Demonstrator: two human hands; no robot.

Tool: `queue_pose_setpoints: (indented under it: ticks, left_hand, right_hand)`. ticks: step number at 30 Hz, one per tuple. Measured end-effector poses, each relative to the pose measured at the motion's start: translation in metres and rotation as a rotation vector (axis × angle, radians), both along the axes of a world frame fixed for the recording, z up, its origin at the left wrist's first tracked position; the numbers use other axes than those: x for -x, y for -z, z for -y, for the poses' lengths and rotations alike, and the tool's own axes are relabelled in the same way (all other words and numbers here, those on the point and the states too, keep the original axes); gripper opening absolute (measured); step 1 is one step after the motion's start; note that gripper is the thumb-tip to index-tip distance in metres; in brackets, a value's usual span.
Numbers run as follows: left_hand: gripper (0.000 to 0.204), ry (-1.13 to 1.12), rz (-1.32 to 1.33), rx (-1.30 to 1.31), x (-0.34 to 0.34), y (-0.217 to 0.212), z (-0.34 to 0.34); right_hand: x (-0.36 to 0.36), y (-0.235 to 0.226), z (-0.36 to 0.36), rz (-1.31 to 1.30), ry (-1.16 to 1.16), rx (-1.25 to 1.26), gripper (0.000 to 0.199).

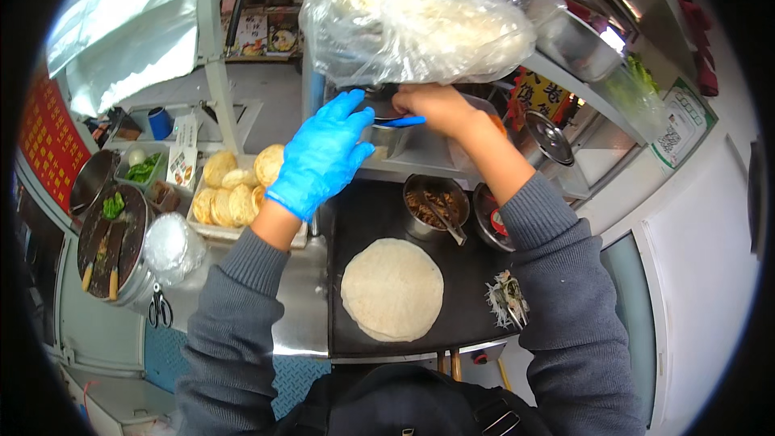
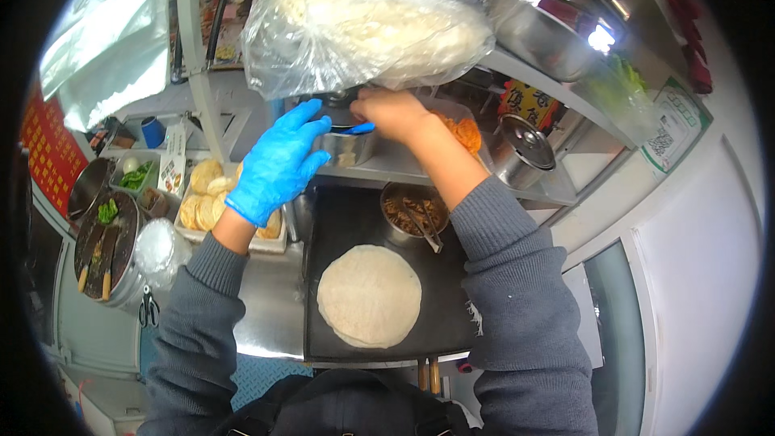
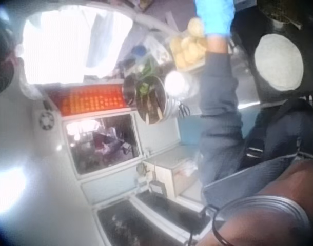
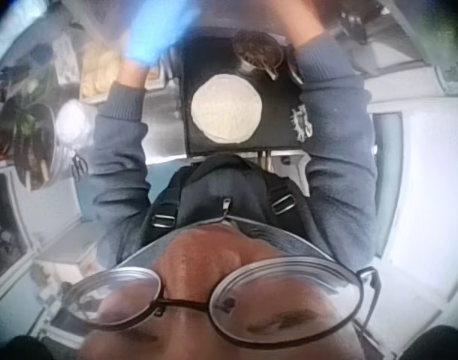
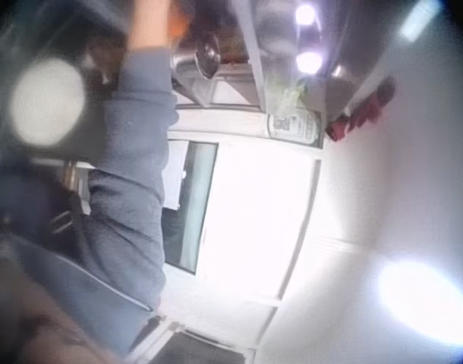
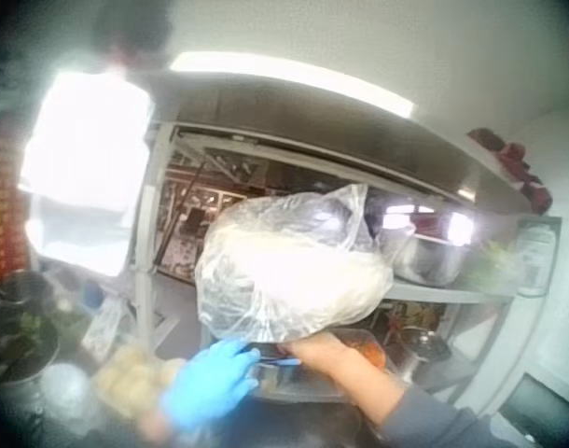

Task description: The person prepares a wrap by placing a flatbread on a griddle, brushing sauce onto it, and adding lettuce. They retrieve cooked meat from a pot, chop it on a cutting board, and add shredded vegetables to the wrap. The person uses a spatula to arrange the ingredients on the flatbread.

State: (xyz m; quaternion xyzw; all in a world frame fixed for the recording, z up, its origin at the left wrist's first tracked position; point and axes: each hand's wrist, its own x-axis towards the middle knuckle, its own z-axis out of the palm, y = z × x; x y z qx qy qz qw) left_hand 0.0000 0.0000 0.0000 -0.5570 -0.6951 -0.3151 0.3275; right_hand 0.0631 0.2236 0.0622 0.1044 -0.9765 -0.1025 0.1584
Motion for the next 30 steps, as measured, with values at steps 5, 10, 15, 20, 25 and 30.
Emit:
queue_pose_setpoints:
  ticks: [5, 10, 15, 20, 25, 30]
  left_hand:
    - [0.027, 0.164, 0.011, -0.227, -0.023, -0.038, 0.005]
    - [0.043, 0.142, -0.351, -0.26, -0.032, -0.096, 0.003]
    - [0.05, -0.479, -0.453, 0.072, 0.018, -0.162, 0.001]
    - [0.045, -0.145, 0.115, -0.249, 0.03, -0.162, 0.021]
    - [0.036, 0.058, 0.118, -0.499, -0.007, -0.113, 0.059]
    - [0.038, 0.038, 0.251, -0.576, -0.043, -0.044, 0.122]
  right_hand:
    - [-0.011, 0.0, -0.005, -0.069, -0.016, 0.006, 0.014]
    - [-0.017, 0.009, -0.003, -0.325, -0.106, 0.064, 0.017]
    - [-0.032, 0.009, -0.002, -0.318, 0.056, 0.133, 0.016]
    - [-0.077, 0.003, -0.004, -0.484, -0.017, 0.145, 0.011]
    - [-0.189, 0.002, 0.0, -0.506, -0.056, 0.104, 0.012]
    - [-0.343, -0.024, 0.011, -0.658, 0.017, -0.045, 0.028]
